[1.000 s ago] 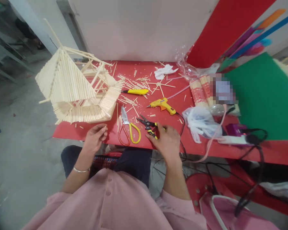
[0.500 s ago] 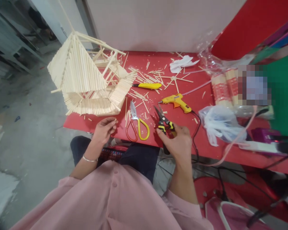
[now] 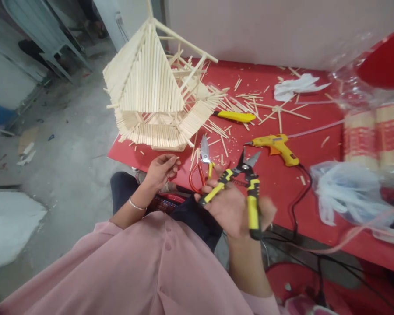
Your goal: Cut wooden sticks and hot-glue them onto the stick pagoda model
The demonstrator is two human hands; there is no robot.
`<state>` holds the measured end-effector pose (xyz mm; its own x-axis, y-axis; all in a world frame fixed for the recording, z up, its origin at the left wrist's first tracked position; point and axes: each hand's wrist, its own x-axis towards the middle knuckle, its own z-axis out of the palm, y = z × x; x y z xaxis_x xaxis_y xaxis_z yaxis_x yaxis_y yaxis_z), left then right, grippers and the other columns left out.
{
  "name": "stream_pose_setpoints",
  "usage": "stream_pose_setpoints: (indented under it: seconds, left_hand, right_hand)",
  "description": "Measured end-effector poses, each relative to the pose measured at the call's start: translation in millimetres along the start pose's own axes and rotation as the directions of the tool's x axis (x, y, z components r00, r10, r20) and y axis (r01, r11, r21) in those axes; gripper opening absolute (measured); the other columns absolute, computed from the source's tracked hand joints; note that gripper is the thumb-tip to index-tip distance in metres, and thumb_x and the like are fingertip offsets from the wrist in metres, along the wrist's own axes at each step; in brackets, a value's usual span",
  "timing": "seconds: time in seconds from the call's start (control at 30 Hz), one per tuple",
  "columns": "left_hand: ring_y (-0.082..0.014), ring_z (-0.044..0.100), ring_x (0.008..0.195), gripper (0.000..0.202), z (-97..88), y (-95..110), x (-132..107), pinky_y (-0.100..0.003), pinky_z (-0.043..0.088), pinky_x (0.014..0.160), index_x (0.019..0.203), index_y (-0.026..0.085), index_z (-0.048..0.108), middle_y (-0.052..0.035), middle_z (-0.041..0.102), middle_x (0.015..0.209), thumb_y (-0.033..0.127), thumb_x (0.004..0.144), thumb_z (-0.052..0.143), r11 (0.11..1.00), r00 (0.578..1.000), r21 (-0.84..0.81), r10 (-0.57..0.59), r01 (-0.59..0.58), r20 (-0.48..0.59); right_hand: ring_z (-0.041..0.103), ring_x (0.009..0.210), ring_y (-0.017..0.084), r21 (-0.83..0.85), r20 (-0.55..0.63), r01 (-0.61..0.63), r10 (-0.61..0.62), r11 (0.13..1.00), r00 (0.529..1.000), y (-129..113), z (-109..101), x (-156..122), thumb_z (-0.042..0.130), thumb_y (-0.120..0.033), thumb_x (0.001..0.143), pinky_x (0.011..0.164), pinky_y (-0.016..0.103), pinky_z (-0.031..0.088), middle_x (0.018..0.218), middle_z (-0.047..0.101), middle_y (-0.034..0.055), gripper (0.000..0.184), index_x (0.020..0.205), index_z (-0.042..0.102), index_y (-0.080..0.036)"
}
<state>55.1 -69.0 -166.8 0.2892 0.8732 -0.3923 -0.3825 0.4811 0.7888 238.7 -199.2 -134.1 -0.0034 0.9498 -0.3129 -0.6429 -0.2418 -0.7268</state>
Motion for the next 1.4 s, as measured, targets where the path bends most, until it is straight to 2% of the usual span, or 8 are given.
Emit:
stream_pose_setpoints:
  seconds: [0.13,0.43,0.7,0.87,1.0,1.17,1.27,1.4]
  left_hand:
    - [-0.0038,0.053,0.047,0.042,-0.1,3.1,-5.0,-0.015,0.034,0.040,0.075,0.014,0.065,0.0000,0.067,0.065,0.043,0.056,0.090,0.999,1.000,-0.036,0.022,-0.021,0.017]
    - [-0.0038,0.050,0.044,0.041,4.8,7.0,-18.5,-0.015,0.034,0.040,0.074,0.016,0.064,0.0048,0.058,0.055,0.042,0.058,0.090,0.998,0.998,-0.046,0.033,-0.030,0.053]
    - [-0.0068,0.058,0.047,0.040,1.7,14.4,-29.6,-0.015,0.037,0.039,0.076,0.014,0.066,-0.0032,0.072,0.068,0.041,0.058,0.089,0.993,0.993,-0.029,0.119,-0.118,0.023]
    - [-0.0068,0.057,0.046,0.029,-2.5,27.8,-47.6,-0.016,0.040,0.042,0.077,0.015,0.070,-0.0006,0.068,0.059,0.037,0.067,0.086,0.950,0.954,0.092,0.298,-0.299,0.027]
    - [-0.0067,0.055,0.045,0.019,-6.8,48.6,-65.3,-0.018,0.041,0.043,0.078,0.017,0.073,0.0005,0.066,0.056,0.033,0.074,0.082,0.855,0.874,0.195,0.484,-0.481,0.034]
    - [-0.0073,0.057,0.047,0.012,-17.5,104.4,-73.7,-0.019,0.046,0.046,0.089,0.022,0.077,0.0014,0.069,0.060,0.029,0.080,0.077,0.597,0.655,0.384,0.755,-0.704,0.028]
    - [-0.0066,0.056,0.048,0.007,-18.9,149.9,-71.8,-0.020,0.046,0.049,0.087,0.022,0.078,0.0023,0.069,0.061,0.022,0.081,0.074,0.374,0.516,0.576,0.851,-0.727,0.100]
    - [-0.0081,0.059,0.054,0.009,-11.9,196.5,-65.7,-0.022,0.047,0.055,0.084,0.023,0.077,0.0015,0.071,0.070,0.018,0.081,0.070,0.133,0.489,0.745,0.826,-0.654,0.282]
  right_hand:
    - [0.059,0.096,0.023,0.050,0.087,-0.154,0.149,0.987,0.985,26.2,16.5,-4.8,0.072,-0.046,0.060,0.099,0.048,0.045,0.105,0.060,0.0038,0.069,0.127,0.059,-0.033]
    - [0.054,0.089,0.017,-0.460,-0.068,-0.163,0.149,0.873,0.987,78.7,27.7,-1.2,0.073,-0.034,0.063,0.082,0.033,0.046,0.096,0.057,0.0005,0.062,0.122,0.056,-0.026]
    - [0.058,0.091,0.020,-0.636,-0.058,-0.100,0.082,0.766,0.995,63.5,35.8,-6.8,0.068,-0.041,0.068,0.084,0.035,0.049,0.099,0.061,0.0033,0.068,0.130,0.050,-0.022]
    - [0.062,0.100,0.026,-0.841,-0.116,-0.024,-0.137,0.540,0.984,39.8,16.5,-7.1,0.065,-0.053,0.070,0.094,0.043,0.050,0.113,0.064,0.0108,0.079,0.138,0.046,-0.017]
    - [0.062,0.111,0.031,-0.972,-0.100,-0.008,-0.383,0.235,0.918,15.1,3.3,1.2,0.061,-0.052,0.072,0.098,0.048,0.049,0.127,0.060,0.0157,0.086,0.147,0.040,-0.017]
    - [0.063,0.101,0.044,-0.923,-0.134,-0.305,-0.548,-0.234,0.826,-9.3,-6.6,11.1,0.055,-0.062,0.078,0.079,0.058,0.052,0.112,0.061,0.0257,0.087,0.147,0.045,-0.011]
    - [0.063,0.099,0.046,-0.881,-0.107,-0.343,-0.567,-0.327,0.817,-14.4,-15.2,12.6,0.049,-0.064,0.082,0.076,0.057,0.052,0.107,0.061,0.0264,0.084,0.145,0.046,-0.009]
    - [0.063,0.101,0.046,-0.879,-0.109,-0.353,-0.584,-0.321,0.804,-13.4,-34.6,13.8,0.049,-0.064,0.079,0.077,0.057,0.052,0.108,0.061,0.0250,0.088,0.148,0.042,-0.009]
